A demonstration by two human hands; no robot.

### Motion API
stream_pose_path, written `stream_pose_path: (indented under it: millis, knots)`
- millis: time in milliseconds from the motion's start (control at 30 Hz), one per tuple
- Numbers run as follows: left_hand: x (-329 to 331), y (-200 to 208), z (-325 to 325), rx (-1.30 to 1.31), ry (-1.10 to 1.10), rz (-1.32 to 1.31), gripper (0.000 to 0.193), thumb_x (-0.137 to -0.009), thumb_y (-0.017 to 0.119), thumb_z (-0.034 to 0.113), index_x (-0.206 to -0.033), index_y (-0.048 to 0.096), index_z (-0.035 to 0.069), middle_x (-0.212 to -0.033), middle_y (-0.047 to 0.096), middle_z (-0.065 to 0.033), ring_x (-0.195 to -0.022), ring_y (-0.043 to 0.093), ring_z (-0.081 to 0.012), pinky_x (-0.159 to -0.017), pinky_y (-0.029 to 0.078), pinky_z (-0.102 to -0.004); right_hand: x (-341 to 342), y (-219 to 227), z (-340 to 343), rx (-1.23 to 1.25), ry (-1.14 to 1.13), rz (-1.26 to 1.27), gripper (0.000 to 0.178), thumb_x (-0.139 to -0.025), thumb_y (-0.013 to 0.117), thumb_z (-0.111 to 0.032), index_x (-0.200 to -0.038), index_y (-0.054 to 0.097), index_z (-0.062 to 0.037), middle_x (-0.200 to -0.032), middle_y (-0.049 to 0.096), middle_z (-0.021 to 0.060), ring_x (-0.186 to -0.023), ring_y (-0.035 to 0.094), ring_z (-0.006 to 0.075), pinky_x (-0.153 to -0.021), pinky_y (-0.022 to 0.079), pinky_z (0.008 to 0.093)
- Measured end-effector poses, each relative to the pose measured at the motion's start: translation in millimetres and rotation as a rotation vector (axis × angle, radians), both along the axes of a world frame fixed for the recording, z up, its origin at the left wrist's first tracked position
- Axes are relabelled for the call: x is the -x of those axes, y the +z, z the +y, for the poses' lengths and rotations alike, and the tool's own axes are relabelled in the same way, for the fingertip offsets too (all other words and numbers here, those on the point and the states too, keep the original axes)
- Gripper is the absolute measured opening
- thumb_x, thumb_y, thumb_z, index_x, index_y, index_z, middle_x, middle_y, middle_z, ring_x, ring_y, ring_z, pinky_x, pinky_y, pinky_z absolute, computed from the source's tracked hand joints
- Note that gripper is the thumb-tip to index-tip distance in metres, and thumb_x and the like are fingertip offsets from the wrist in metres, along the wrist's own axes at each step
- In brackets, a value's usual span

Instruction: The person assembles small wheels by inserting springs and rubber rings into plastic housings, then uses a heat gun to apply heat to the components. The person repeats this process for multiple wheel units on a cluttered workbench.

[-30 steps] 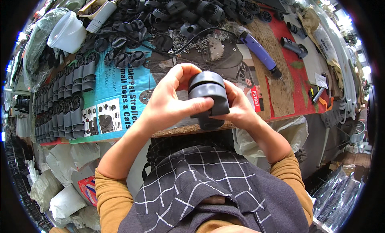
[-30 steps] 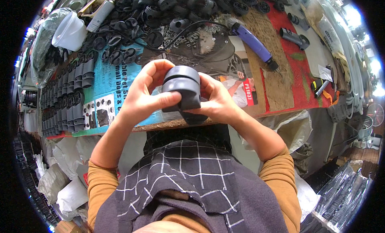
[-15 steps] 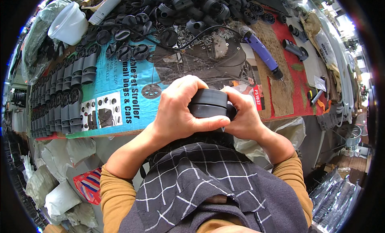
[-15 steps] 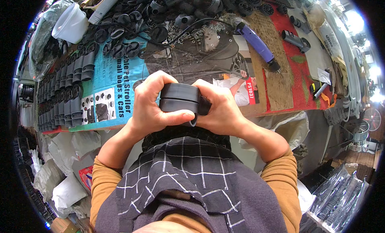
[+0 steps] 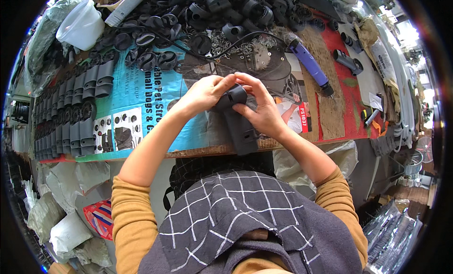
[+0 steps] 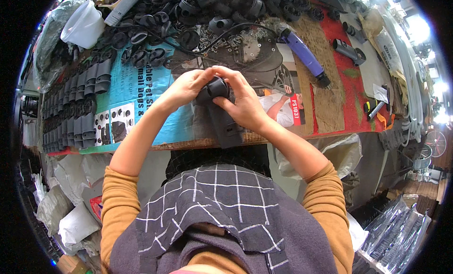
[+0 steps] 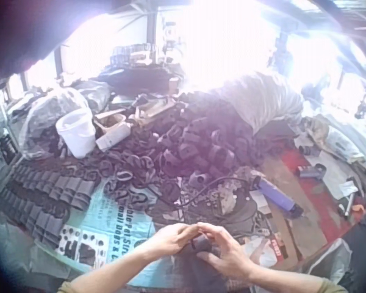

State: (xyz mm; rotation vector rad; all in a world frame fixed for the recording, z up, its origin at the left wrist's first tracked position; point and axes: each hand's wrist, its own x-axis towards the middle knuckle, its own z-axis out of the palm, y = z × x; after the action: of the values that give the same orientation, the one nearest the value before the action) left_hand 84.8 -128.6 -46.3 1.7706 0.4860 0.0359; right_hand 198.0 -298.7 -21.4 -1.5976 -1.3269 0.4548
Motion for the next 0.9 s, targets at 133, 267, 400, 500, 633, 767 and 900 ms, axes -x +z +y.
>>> stream_pose_path:
  millis: [133,267,400,500,633,767,900]
  knots:
    - [28,11,-29,-0.230,0.152,-0.136,0.093,-0.083,0.062,0.065,-0.139,0.042,-0.006,-0.143,0.041,-0.0278,-0.134,0.040,-0.0381,-0.106,0.039,-0.0411,-6,4,0,0.015,0.008,-0.091,0.049,-0.075,0.074,-0.001,-0.122,0.060,-0.0070,-0.123,0.055,0.0116,-0.116,0.054,0.0262,-0.100,0.043,0.0362]
    - [39,8,-55,-0.634,0.188,0.016,0.101,-0.067,0.078,0.059,-0.139,0.044,-0.003,-0.136,0.046,-0.0206,-0.128,0.037,-0.0367,-0.108,0.032,-0.0479,-26,1,-17,-0.033,-0.055,0.005,0.038,-0.077,0.072,-0.003,-0.114,0.063,-0.0070,-0.114,0.057,0.0101,-0.111,0.055,0.0238,-0.095,0.044,0.0339]
    - [38,-1,-58,-0.535,0.239,0.023,0.097,-0.064,0.080,0.057,-0.137,0.048,0.001,-0.134,0.048,-0.0165,-0.126,0.038,-0.0340,-0.107,0.031,-0.0471,-58,6,-36,0.219,-0.341,0.150,0.036,-0.078,0.072,-0.013,-0.113,0.063,-0.0086,-0.107,0.059,0.0107,-0.101,0.056,0.0249,-0.092,0.043,0.0341]
    - [36,-2,-57,-0.541,0.228,0.030,0.097,-0.063,0.081,0.056,-0.138,0.048,0.004,-0.134,0.049,-0.0149,-0.126,0.038,-0.0339,-0.106,0.031,-0.0489,-56,12,-31,0.321,-0.370,-0.465,0.042,-0.077,0.074,-0.020,-0.116,0.064,-0.0109,-0.115,0.058,0.0104,-0.111,0.050,0.0300,-0.098,0.039,0.0409]
    - [36,0,-57,-0.520,0.210,0.036,0.097,-0.062,0.081,0.056,-0.139,0.049,0.007,-0.134,0.049,-0.0122,-0.126,0.038,-0.0332,-0.105,0.030,-0.0499,-21,17,0,0.121,-0.041,-0.637,0.045,-0.072,0.078,-0.023,-0.114,0.065,-0.0136,-0.108,0.063,0.0065,-0.107,0.054,0.0260,-0.096,0.037,0.0381]
    - [35,-2,-55,-0.511,0.204,0.033,0.097,-0.061,0.081,0.056,-0.139,0.049,0.009,-0.134,0.050,-0.0105,-0.126,0.039,-0.0324,-0.104,0.031,-0.0486,-14,16,22,0.126,0.070,-0.571,0.028,-0.077,0.072,-0.016,-0.104,0.067,-0.0093,-0.093,0.068,0.0040,-0.091,0.060,0.0236,-0.091,0.040,0.0367]
    - [35,-4,-55,-0.515,0.210,0.033,0.097,-0.061,0.081,0.057,-0.139,0.049,0.009,-0.134,0.050,-0.0099,-0.126,0.039,-0.0321,-0.103,0.031,-0.0484,-18,9,22,0.152,0.078,-0.547,0.025,-0.076,0.072,-0.011,-0.101,0.067,-0.0088,-0.094,0.068,0.0053,-0.092,0.061,0.0244,-0.092,0.040,0.0379]
